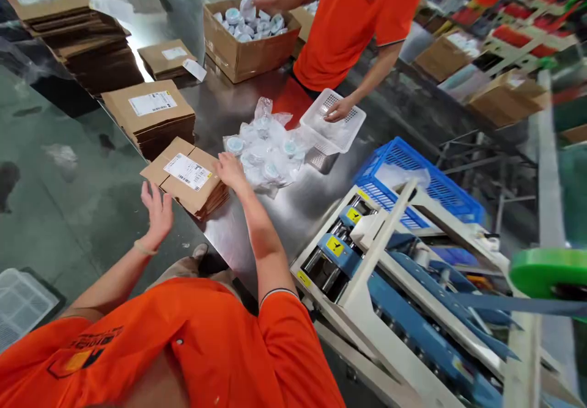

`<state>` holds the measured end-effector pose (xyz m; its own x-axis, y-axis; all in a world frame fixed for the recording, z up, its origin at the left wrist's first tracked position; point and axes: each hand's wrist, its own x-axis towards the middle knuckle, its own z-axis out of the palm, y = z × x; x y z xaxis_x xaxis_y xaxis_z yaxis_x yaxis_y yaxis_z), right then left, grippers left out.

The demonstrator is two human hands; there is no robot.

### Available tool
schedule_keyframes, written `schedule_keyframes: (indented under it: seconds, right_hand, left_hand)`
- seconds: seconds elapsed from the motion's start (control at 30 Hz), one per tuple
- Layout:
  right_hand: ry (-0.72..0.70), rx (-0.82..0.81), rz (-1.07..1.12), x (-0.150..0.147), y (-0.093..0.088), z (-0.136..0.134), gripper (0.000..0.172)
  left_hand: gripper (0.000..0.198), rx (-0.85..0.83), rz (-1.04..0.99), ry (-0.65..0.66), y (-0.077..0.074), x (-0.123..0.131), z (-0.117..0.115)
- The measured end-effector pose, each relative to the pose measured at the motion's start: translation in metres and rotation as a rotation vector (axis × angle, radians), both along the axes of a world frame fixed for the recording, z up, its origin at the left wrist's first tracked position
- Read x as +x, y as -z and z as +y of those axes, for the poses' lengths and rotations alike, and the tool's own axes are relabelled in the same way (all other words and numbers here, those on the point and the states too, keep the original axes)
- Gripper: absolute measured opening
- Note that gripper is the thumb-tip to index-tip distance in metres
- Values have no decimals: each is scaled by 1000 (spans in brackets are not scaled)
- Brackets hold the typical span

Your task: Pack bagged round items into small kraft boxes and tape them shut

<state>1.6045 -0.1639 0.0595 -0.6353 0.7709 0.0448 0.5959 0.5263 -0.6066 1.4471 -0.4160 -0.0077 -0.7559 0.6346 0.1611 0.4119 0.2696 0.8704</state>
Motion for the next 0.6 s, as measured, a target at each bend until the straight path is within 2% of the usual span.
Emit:
schedule_keyframes:
  seconds: [0.1,0.17,0.2,0.27,0.37,0.43,0.5,0.6]
  right_hand:
    - [-75,-20,-61,-19,-14,-12,26]
    - [-24,-12,63,-8,-23,-23,24]
    - [9,-20,154,6,-28,-28,24]
    - [74,-63,343,53,-38,-40,25]
    - [227,-47,499,154,-46,-69,26]
    - [353,77,419,221,-38,-97,24]
    - [396,144,258,268,-17,-128,20]
    - [391,94,1,291,27,-164,20]
  left_hand:
    - [89,-55,15,-6,-17,25,10]
    - [86,-56,33,-20,-29,30,12]
    - [84,-48,58,-5,-35,31,9]
    - [81,-22,136,65,-46,38,0]
    - [79,35,275,241,-63,61,-10]
    - [75,70,340,423,-70,85,-2]
    - [67,70,363,669,-74,112,19]
    - [47,-76,229,1074,-66,147,63]
